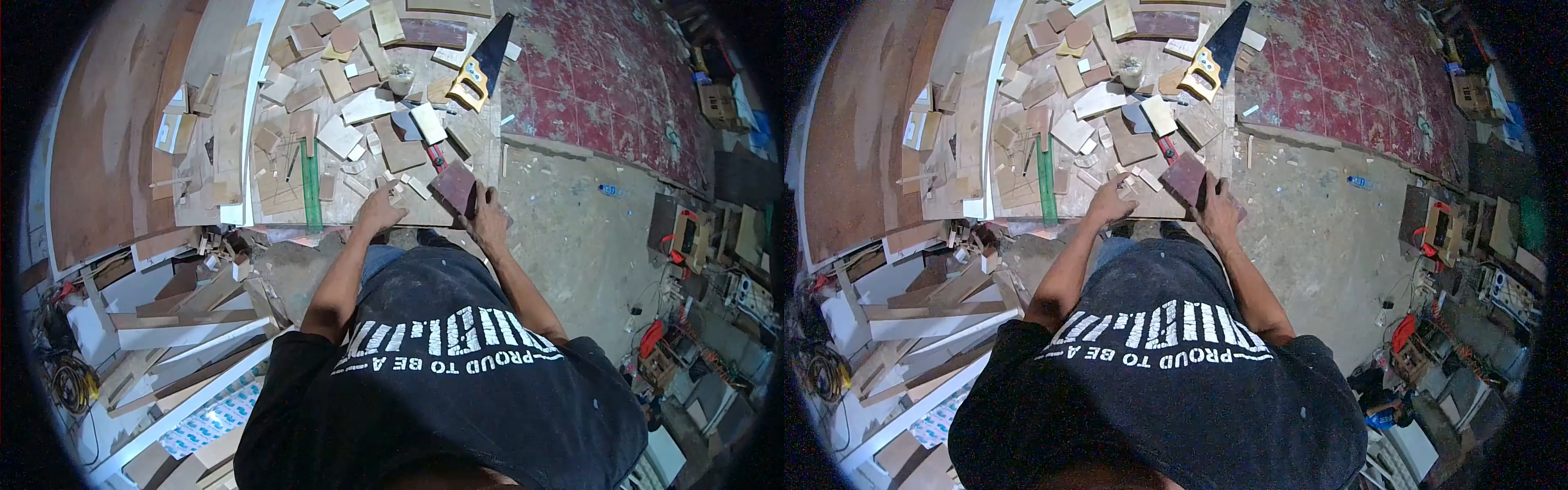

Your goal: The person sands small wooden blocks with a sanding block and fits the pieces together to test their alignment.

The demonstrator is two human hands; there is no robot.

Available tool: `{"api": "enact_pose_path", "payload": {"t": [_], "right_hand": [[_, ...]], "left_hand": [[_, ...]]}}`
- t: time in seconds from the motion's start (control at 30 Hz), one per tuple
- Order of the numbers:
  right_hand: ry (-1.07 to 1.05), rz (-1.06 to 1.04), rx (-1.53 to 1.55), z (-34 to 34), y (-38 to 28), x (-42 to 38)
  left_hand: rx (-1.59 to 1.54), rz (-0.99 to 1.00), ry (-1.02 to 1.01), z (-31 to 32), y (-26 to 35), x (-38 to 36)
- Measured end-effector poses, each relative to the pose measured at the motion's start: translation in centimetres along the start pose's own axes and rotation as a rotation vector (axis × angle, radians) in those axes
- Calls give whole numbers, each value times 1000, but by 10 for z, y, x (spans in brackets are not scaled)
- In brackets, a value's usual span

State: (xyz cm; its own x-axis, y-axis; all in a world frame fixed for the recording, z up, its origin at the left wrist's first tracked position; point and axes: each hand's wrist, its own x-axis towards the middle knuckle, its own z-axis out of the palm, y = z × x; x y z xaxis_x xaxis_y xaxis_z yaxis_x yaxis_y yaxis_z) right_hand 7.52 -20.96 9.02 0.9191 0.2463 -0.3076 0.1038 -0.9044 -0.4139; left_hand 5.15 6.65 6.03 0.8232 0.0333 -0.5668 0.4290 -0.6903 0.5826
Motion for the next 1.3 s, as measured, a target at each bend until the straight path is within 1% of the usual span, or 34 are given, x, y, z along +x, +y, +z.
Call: {"api": "enact_pose_path", "payload": {"t": [0.07,0.1,0.17,0.2,0.27,0.3,0.37,0.43,0.47,0.5,0.53,0.57,0.6,0.63,0.7,0.77,0.83,0.87,0.9,0.93,0.97,1.0,1.03,1.1,1.17,1.23,1.3], "right_hand": [[-16,69,56,-3,-3,11],[-19,62,56,-2,-4,14],[73,32,-41,0,-7,20],[72,26,-42,0,-9,24],[108,-59,72,4,-17,29],[103,-64,71,13,-19,34],[-42,-352,115,34,-28,50],[-25,-388,102,45,-56,62],[-5,-419,90,50,-68,66],[-11,-426,91,52,-76,69],[-29,-423,25,53,-84,73],[-47,-421,-40,57,-89,77],[3,-438,-33,68,-90,80],[-2,-446,-33,73,-90,83],[-47,-448,-55,68,-96,86],[-42,-451,-29,65,-97,79],[111,-346,177,68,-104,81],[101,-339,183,64,-117,81],[87,-360,194,74,-134,82],[24,-358,281,85,-149,88],[-36,-350,362,96,-161,93],[-32,-326,544,111,-184,94],[-54,-296,541,124,-205,97],[-157,-338,483,148,-249,114],[-145,-343,636,156,-293,120],[-77,-282,726,171,-323,135],[-41,-150,588,173,-332,143]], "left_hand": [[-29,-8,12,0,-3,-2],[-37,-17,8,-1,-3,-4],[-47,-29,7,-1,-7,-7],[-101,-22,5,0,-10,-7],[-159,-24,3,-1,-15,-14],[-198,-16,17,-7,-11,-20],[-239,-9,37,-9,-17,-26],[-361,-26,182,-2,-40,-28],[-365,-32,189,-5,-40,-35],[-419,-36,257,-8,-42,-43],[-471,-38,327,-12,-43,-51],[-472,-44,334,-16,-45,-58],[-481,-90,358,-20,-47,-66],[-491,-135,383,-23,-49,-73],[-525,-126,413,-27,-59,-84],[-559,-113,445,-34,-63,-93],[-690,-209,466,-43,-65,-102],[-689,-229,491,-41,-77,-103],[-707,-205,553,-34,-97,-99],[-724,-174,611,-31,-115,-96],[-723,-180,624,-34,-126,-97],[-761,-213,623,-38,-135,-97],[-798,-244,620,-43,-144,-97],[-765,-225,642,-52,-167,-97],[-730,-208,654,-64,-183,-104],[-935,-220,653,-86,-174,-117],[-975,-310,553,-110,-163,-126]]}}
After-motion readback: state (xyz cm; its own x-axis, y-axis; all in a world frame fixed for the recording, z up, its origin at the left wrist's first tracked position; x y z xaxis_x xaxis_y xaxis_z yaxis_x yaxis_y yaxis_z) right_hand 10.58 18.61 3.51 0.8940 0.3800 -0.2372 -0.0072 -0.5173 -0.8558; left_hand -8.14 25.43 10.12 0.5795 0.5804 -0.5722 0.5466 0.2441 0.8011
